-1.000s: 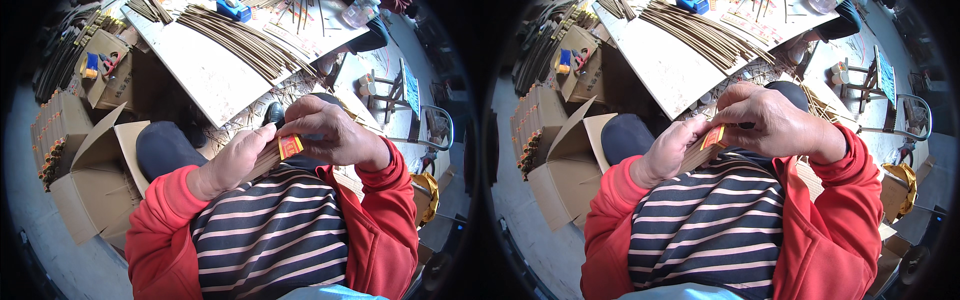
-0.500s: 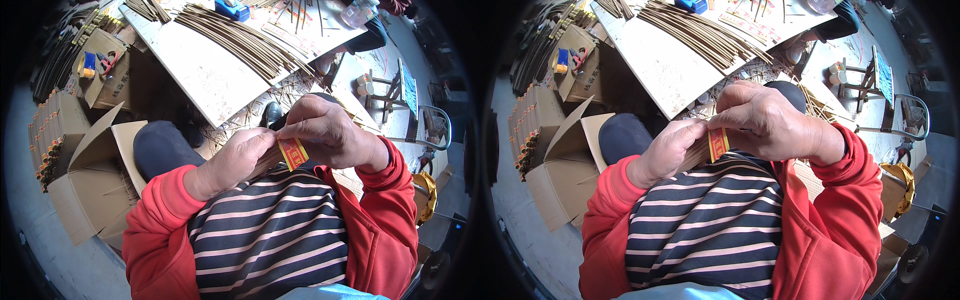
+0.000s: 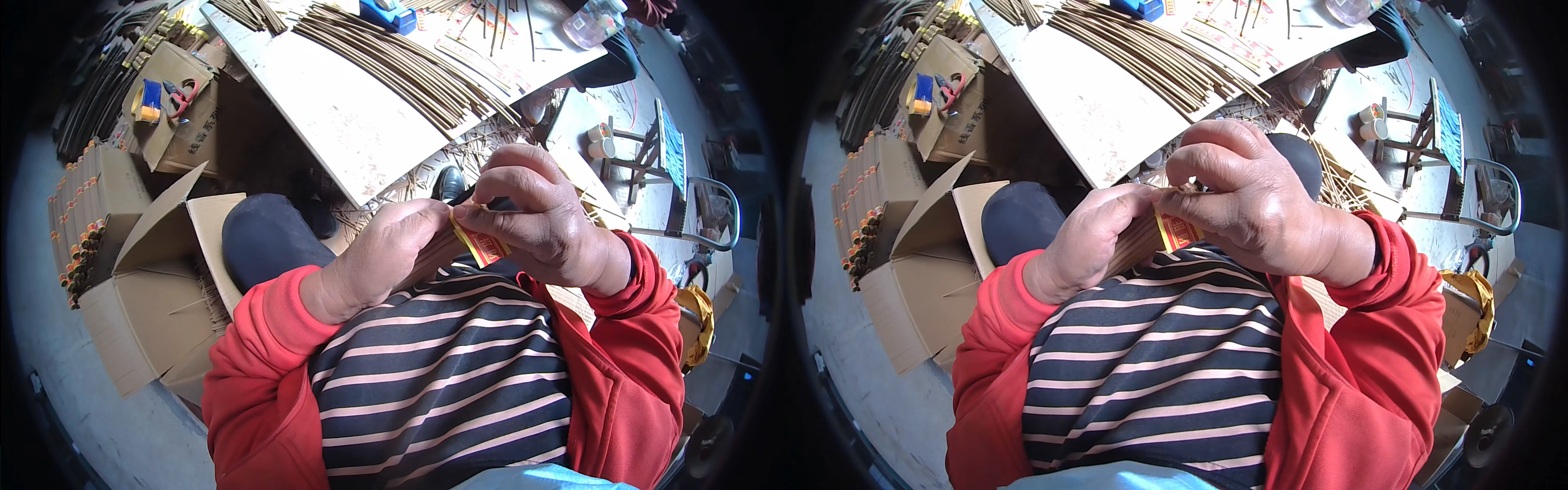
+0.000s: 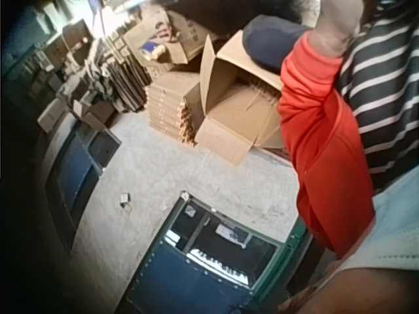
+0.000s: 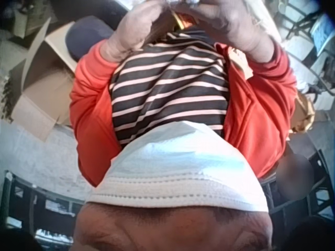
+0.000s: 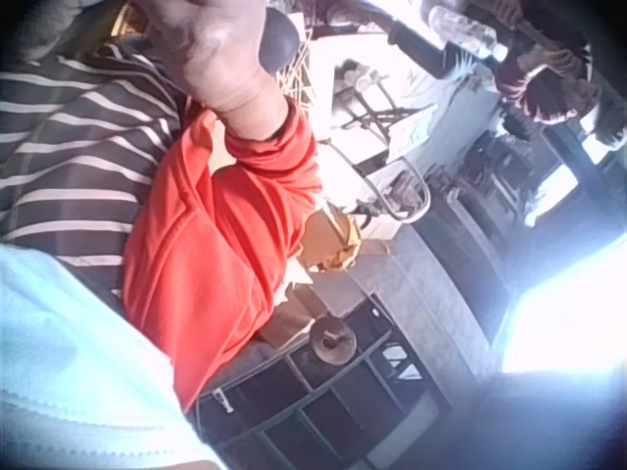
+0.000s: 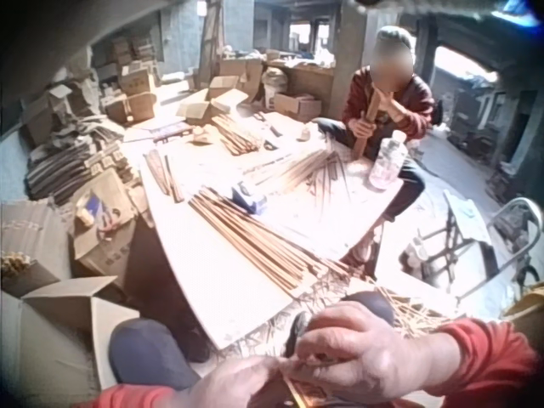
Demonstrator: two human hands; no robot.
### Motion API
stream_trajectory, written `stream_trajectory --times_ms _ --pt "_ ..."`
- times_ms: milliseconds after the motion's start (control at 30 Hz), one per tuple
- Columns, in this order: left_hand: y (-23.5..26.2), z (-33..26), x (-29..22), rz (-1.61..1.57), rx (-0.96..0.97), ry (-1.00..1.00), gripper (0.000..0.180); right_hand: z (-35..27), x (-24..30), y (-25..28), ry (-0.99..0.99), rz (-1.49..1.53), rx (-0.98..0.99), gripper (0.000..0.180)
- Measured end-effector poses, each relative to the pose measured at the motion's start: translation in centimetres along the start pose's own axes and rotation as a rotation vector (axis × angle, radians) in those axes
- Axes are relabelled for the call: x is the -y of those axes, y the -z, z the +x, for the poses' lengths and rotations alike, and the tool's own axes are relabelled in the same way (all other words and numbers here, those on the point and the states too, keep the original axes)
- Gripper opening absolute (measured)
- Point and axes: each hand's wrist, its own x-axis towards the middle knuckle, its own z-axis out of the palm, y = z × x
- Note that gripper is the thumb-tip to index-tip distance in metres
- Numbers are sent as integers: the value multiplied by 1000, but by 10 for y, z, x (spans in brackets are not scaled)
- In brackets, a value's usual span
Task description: The person gathers thin wooden sticks, aligns them into bundles, and wraps a small paper label around the top to secure them. The person places the finished bundles into a cardboard box and repeats the process with new sticks from the table.
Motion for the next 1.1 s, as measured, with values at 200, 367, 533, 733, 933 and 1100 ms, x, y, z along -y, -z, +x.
stream_trajectory --times_ms 200,367,533,733,933,1100 --pt "-5 -4 -16 -425 -74 181 39 1 2 -5 127 -118 -101 31" --pt "3 -8 -16 -323 -39 167 42 5 0 -9 205 -94 -181 30" --pt "3 -10 -19 -481 -15 195 37 9 0 -14 242 -62 -250 26" --pt "-5 -9 -31 -526 -95 209 40 11 -5 -19 288 -53 -326 24" --pt "8 -11 -15 -475 -21 205 44 13 -13 -22 362 -51 -370 25" --pt "12 -13 -13 -448 -23 189 43 15 -14 -20 370 -64 -361 26"
